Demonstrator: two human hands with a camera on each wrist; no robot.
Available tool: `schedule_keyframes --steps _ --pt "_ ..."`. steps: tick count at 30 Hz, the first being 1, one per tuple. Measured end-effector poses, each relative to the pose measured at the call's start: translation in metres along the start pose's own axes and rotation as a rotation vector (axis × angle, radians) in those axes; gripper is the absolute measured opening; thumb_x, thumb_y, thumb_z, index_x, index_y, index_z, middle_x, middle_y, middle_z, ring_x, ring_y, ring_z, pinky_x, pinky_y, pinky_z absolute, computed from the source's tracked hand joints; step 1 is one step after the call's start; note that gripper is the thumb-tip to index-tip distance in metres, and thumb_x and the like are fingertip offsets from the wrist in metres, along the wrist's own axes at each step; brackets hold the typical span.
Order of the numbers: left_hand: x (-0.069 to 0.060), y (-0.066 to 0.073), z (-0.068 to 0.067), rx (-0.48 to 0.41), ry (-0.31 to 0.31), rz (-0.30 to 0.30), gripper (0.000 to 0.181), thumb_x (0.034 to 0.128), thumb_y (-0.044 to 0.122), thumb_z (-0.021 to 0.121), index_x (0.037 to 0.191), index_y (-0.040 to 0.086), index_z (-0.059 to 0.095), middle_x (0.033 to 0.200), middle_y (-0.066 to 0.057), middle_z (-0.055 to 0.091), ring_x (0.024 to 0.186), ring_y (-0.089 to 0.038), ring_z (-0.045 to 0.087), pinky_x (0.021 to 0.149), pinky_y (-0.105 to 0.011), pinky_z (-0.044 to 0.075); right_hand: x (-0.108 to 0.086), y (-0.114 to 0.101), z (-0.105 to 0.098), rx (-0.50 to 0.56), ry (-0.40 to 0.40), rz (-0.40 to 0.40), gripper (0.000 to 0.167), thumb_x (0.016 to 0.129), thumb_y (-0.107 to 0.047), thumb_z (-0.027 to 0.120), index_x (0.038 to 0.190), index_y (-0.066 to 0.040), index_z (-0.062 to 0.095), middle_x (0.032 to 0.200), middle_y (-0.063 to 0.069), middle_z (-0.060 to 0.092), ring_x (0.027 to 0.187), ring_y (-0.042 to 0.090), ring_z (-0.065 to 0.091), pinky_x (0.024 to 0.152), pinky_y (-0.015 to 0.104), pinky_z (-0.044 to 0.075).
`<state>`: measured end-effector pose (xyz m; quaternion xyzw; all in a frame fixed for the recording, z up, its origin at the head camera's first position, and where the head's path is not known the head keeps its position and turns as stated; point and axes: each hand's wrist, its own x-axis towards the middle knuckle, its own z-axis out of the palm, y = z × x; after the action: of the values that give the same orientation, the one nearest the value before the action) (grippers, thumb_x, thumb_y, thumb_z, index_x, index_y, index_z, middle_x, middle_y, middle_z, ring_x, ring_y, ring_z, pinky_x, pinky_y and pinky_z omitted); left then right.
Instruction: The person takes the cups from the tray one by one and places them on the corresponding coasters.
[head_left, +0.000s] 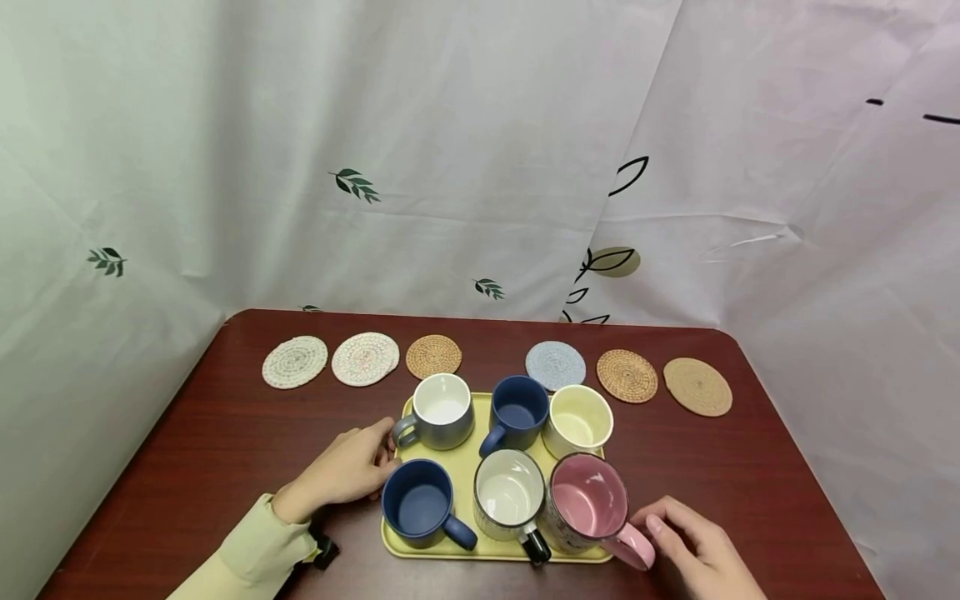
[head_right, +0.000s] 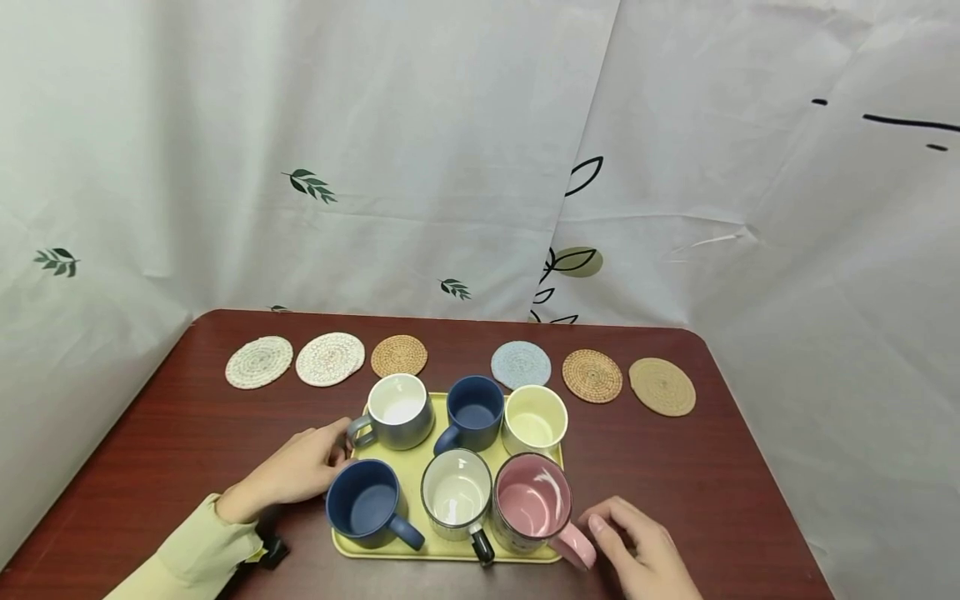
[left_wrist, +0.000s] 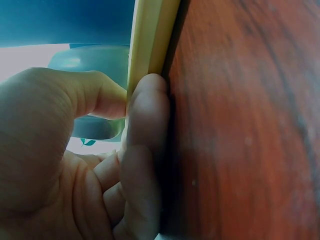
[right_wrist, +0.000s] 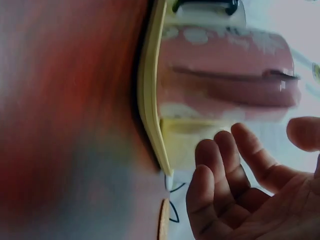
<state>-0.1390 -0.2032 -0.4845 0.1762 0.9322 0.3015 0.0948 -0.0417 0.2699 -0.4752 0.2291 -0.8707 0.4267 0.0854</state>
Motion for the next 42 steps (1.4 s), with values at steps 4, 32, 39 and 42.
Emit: schedule_keyframes --steps 4,32,39,42 --pt "-0.001 0.000 0.000 0.006 0.003 0.001 0.016 0.0903 0.017 0.068 0.096 0.016 0.053 0.054 0.016 0.052 0.043 -0.001 0.053 0.051 -0.021 0.043 -0.007 -0.005 0.007 0.038 0.006 0.037 0.038 0.098 0.010 0.053 0.099 -0.025 0.068 0.084 -0.015 0.067 0.078 0.000 0.062 0.069 0.015 0.045" --pt "0.000 -0.004 0.001 0.004 0.006 0.018 0.017 0.0899 0.018 0.069 0.095 0.017 0.053 0.054 0.016 0.053 0.044 -0.001 0.053 0.052 -0.021 0.044 -0.012 -0.008 0.006 0.616 -0.399 0.350 0.048 0.112 -0.007 0.020 0.097 0.011 0.062 0.071 0.022 0.061 0.068 -0.004 0.059 0.051 0.024 0.050" --pt "0.000 -0.004 0.001 0.000 0.000 0.019 0.017 0.0900 0.017 0.069 0.096 0.016 0.054 0.054 0.016 0.053 0.044 -0.001 0.054 0.052 -0.021 0.044 -0.003 -0.014 0.007 0.586 -0.446 0.344 0.052 0.112 -0.007 0.019 0.079 0.006 0.057 0.066 0.024 0.053 0.057 -0.002 0.051 0.044 0.025 0.043" --pt "0.000 -0.004 0.002 -0.001 -0.001 0.021 0.016 0.0901 0.017 0.069 0.095 0.017 0.054 0.054 0.016 0.053 0.044 -0.001 0.054 0.053 -0.021 0.044 0.000 -0.017 0.007 0.638 -0.470 0.340 0.052 0.113 -0.007 0.018 0.076 0.006 0.052 0.065 0.025 0.047 0.054 0.003 0.048 0.044 0.025 0.040"
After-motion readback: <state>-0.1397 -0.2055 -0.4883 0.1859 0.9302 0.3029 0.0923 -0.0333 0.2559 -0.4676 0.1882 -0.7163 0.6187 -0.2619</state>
